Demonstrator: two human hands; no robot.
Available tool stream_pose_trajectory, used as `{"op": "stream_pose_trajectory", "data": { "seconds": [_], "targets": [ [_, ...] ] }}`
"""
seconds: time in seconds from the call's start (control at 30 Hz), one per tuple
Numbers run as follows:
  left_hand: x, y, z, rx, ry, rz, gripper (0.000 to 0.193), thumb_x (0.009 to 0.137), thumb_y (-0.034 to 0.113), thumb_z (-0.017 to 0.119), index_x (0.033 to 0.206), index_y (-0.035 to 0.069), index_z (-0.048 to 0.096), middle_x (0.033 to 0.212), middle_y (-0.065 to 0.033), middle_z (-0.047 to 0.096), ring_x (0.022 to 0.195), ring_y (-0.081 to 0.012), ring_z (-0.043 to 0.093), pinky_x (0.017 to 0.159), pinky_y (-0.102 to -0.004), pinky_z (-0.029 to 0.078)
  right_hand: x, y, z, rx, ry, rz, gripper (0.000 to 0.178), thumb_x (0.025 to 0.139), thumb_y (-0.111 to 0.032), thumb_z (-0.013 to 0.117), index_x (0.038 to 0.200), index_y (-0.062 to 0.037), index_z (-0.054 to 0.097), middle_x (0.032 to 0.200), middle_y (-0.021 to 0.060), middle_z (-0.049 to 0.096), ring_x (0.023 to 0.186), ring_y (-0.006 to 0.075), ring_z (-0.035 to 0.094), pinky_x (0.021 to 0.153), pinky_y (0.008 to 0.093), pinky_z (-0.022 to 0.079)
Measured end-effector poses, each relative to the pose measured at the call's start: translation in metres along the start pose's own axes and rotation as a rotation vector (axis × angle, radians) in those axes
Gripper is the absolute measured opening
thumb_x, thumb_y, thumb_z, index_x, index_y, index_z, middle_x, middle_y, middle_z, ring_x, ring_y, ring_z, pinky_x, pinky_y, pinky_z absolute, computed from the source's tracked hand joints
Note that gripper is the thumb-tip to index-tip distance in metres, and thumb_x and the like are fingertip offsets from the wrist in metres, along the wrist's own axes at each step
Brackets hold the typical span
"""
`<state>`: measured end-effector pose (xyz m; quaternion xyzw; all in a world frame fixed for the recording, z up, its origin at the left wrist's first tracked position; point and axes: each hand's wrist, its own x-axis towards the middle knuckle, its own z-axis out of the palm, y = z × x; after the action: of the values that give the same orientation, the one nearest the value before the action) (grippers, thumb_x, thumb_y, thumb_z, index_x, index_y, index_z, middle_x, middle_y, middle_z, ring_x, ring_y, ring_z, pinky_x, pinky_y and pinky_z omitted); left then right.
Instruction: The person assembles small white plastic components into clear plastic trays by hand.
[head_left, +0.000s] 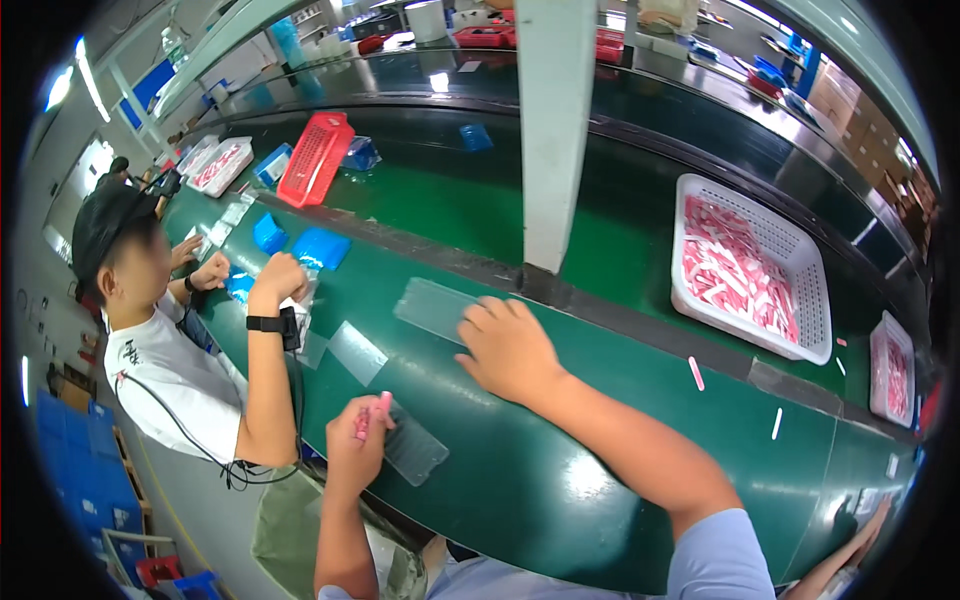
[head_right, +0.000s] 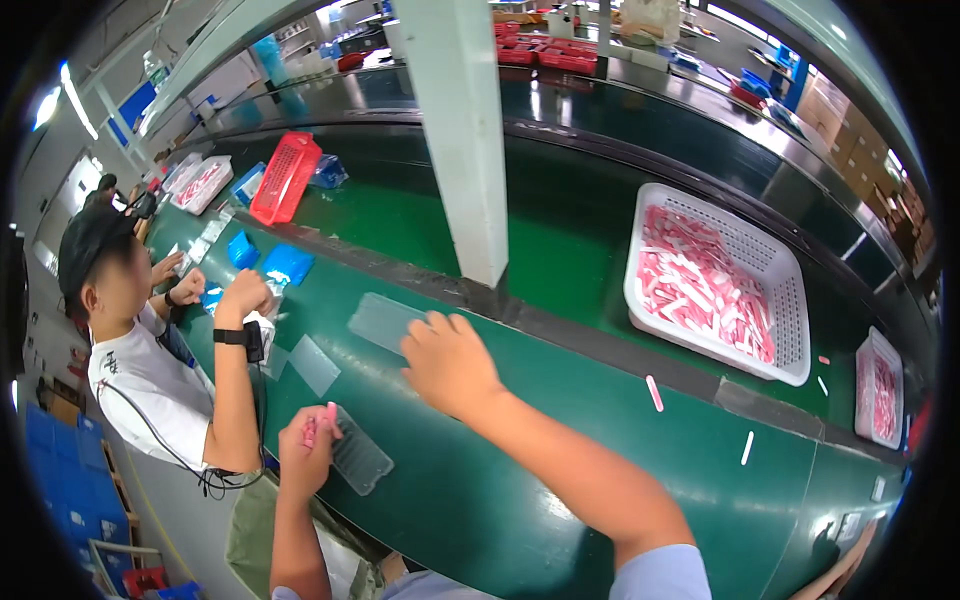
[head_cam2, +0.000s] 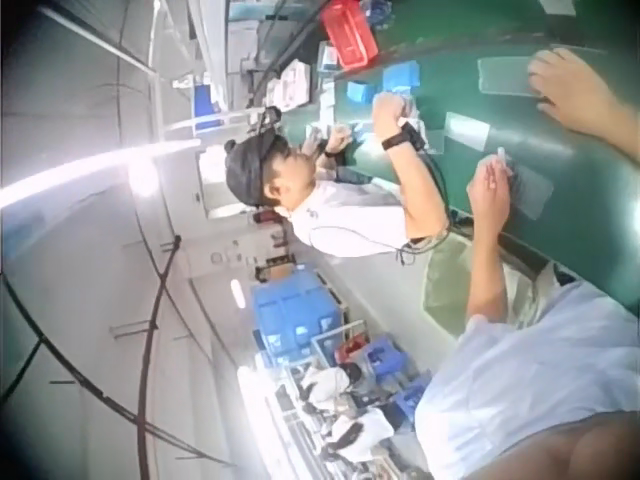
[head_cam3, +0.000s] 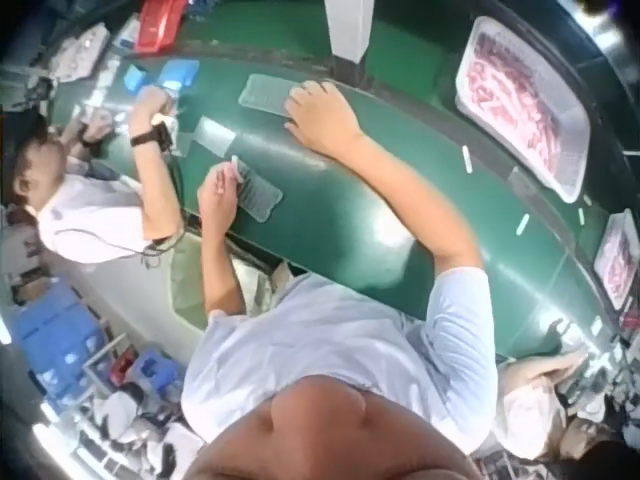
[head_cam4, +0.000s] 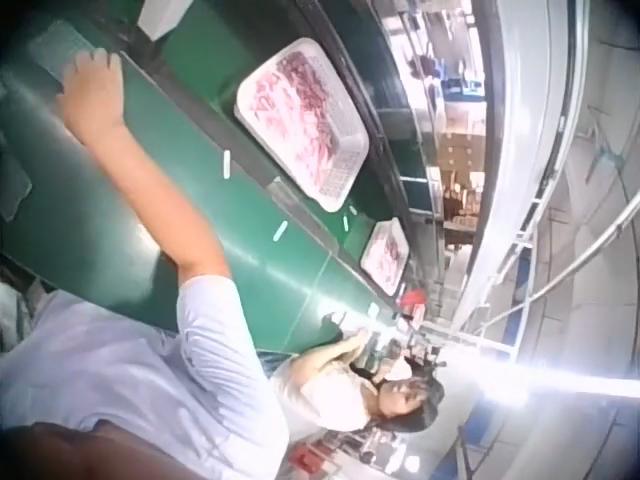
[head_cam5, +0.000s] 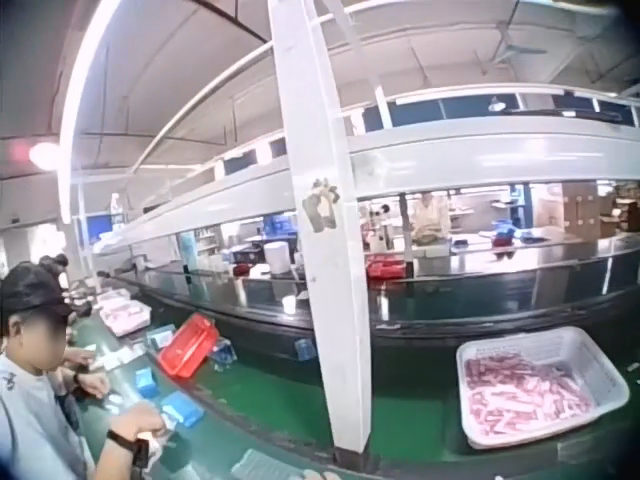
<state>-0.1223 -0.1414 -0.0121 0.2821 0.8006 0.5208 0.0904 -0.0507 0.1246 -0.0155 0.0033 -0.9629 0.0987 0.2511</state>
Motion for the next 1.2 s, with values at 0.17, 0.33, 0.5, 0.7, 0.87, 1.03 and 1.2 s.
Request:
{"op": "stream_pose_trajectory", "data": {
  "seconds": [0.17, 0.33, 0.5, 0.7, 0.87, 1.03, 1.2],
  "targets": [
    [-0.028, 0.020, 0.023, -0.158, -0.177, -0.139, 0.016, 0.104, 0.012, 0.055, 0.109, -0.001, 0.063, 0.080, -0.0015, 0.067, 0.055, -0.0025, 0.048, 0.050, -0.0198, 0.039, -0.059, 0.004, -0.051, -0.016, -0.099, 0.051, 0.026, 0.077, -0.025, 0.079, 0.091, -0.0076, 0.064, 0.108, 0.0106, 0.059, 0.112, 0.0301, 0.056, 0.096, 0.0433, 0.044],
    [-0.061, 0.057, 0.075, -0.354, -0.540, -0.277, 0.019, 0.103, 0.015, 0.058, 0.115, 0.001, 0.064, 0.084, -0.0026, 0.070, 0.056, -0.0036, 0.053, 0.050, -0.0210, 0.043, -0.125, 0.012, -0.112, -0.052, -0.109, 0.159, 0.023, 0.076, -0.020, 0.079, 0.084, -0.0050, 0.064, 0.124, 0.0163, 0.061, 0.122, 0.0337, 0.056, 0.097, 0.0458, 0.046],
    [-0.091, 0.080, 0.102, -0.431, -0.814, -0.388, 0.018, 0.103, 0.012, 0.057, 0.116, 0.001, 0.063, 0.088, -0.0047, 0.070, 0.055, -0.0042, 0.052, 0.052, -0.0206, 0.044, -0.208, 0.007, -0.176, 0.154, -0.217, 0.353, 0.019, 0.072, -0.013, 0.077, 0.079, -0.0022, 0.062, 0.132, 0.0173, 0.060, 0.118, 0.0373, 0.061, 0.095, 0.0457, 0.050],
    [-0.096, 0.090, 0.117, -0.459, -0.827, -0.435, 0.012, 0.103, 0.007, 0.054, 0.108, -0.002, 0.059, 0.083, -0.0066, 0.068, 0.050, -0.0049, 0.051, 0.046, -0.0221, 0.040, -0.316, -0.038, -0.226, 0.127, -0.218, 0.521, 0.019, 0.068, -0.011, 0.073, 0.080, -0.0050, 0.060, 0.127, 0.0161, 0.063, 0.113, 0.0368, 0.063, 0.088, 0.0461, 0.053],
    [-0.106, 0.103, 0.134, -0.561, -0.690, -0.532, 0.014, 0.105, 0.011, 0.052, 0.108, -0.002, 0.056, 0.079, -0.0050, 0.063, 0.048, -0.0062, 0.050, 0.044, -0.0233, 0.039, -0.343, -0.093, -0.211, 0.215, -0.105, 0.606, 0.021, 0.068, -0.012, 0.072, 0.085, -0.0082, 0.060, 0.125, 0.0151, 0.063, 0.111, 0.0357, 0.063, 0.086, 0.0440, 0.051],
    [-0.076, 0.112, 0.161, -0.554, -0.677, -0.524, 0.019, 0.106, 0.018, 0.054, 0.108, -0.001, 0.055, 0.079, -0.0043, 0.061, 0.046, -0.0069, 0.046, 0.042, -0.0237, 0.035, -0.333, -0.068, -0.211, 0.181, -0.060, 0.641, 0.024, 0.069, -0.011, 0.071, 0.092, -0.0080, 0.062, 0.129, 0.0157, 0.061, 0.119, 0.0368, 0.060, 0.094, 0.0471, 0.049],
    [-0.039, 0.119, 0.207, -0.731, -0.885, -0.598, 0.015, 0.104, 0.018, 0.058, 0.111, 0.005, 0.056, 0.087, -0.0039, 0.062, 0.057, -0.0083, 0.049, 0.046, -0.0238, 0.035, -0.322, -0.014, -0.214, 0.102, -0.081, 0.693, 0.047, 0.075, -0.014, 0.073, 0.121, -0.0077, 0.063, 0.139, 0.0169, 0.053, 0.136, 0.0379, 0.048, 0.116, 0.0580, 0.035]
  ]
}}
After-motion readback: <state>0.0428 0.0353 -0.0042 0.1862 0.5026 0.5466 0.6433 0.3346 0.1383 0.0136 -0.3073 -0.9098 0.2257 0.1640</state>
